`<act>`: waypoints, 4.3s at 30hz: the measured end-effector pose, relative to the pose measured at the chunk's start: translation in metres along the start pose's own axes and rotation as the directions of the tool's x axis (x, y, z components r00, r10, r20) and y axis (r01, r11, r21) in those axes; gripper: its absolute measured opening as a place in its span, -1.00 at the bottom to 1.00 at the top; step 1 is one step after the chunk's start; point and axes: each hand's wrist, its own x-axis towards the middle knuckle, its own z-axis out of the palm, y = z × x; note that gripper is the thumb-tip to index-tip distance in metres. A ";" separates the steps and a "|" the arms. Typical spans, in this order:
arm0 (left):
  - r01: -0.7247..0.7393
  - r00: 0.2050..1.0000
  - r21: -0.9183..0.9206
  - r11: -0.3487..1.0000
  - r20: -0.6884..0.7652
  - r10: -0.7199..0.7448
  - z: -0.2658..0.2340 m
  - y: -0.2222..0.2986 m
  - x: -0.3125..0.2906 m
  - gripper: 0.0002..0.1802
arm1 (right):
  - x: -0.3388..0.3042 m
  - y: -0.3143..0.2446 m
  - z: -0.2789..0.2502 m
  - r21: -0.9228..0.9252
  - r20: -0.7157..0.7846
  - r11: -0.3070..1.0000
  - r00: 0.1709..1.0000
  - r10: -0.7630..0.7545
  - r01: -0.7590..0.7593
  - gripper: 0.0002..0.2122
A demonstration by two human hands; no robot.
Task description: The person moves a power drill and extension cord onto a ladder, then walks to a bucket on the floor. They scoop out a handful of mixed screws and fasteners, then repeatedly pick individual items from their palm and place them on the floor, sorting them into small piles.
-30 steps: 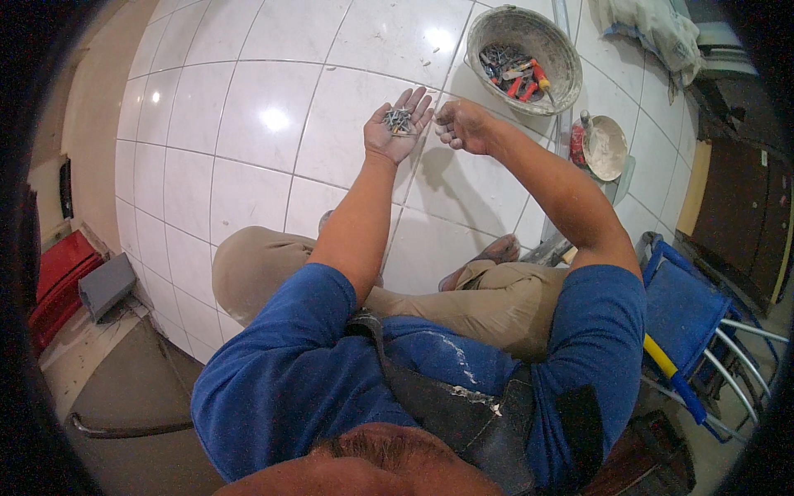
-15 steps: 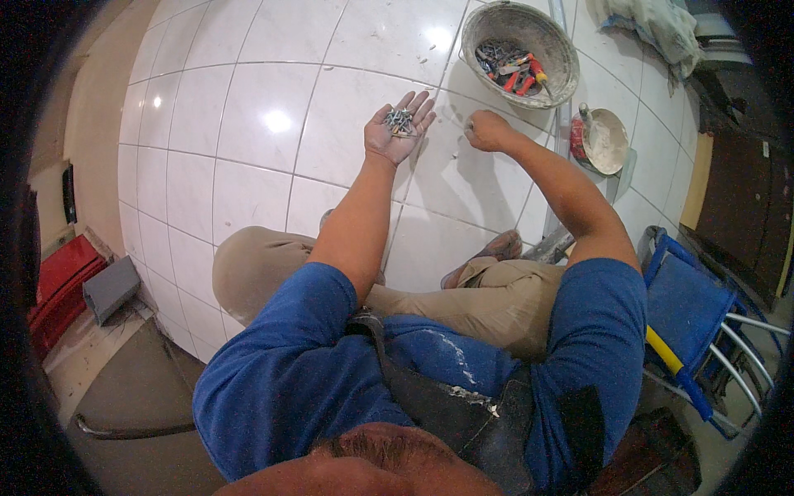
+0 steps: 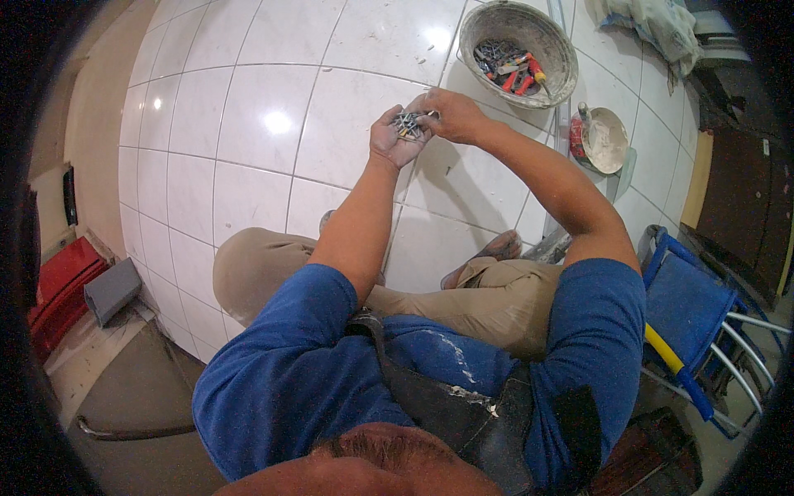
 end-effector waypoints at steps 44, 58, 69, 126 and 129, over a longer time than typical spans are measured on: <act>0.081 0.995 0.043 0.996 -0.059 -0.079 0.006 -0.008 0.003 -0.57 | 0.003 0.007 0.002 0.055 0.076 0.998 0.997 0.003 -0.007 -0.86; -0.009 0.981 0.189 0.982 -0.188 0.045 0.008 -0.009 0.005 -0.39 | 0.005 0.025 -0.007 0.416 0.155 0.902 0.986 0.052 -0.113 -0.86; -0.189 0.966 0.159 0.969 -0.148 0.213 0.003 0.003 -0.004 -0.38 | -0.005 0.047 -0.021 0.378 0.326 0.911 0.945 0.035 -0.164 -0.84; -0.229 0.967 0.050 0.972 -0.100 0.233 0.009 0.006 0.001 -0.37 | -0.018 0.033 -0.008 0.414 0.377 0.839 0.906 0.194 -0.352 -0.77; -0.223 0.970 0.047 0.974 -0.086 0.227 0.011 0.006 0.002 -0.38 | -0.017 0.028 -0.009 0.443 0.353 0.841 0.923 0.154 -0.310 -0.77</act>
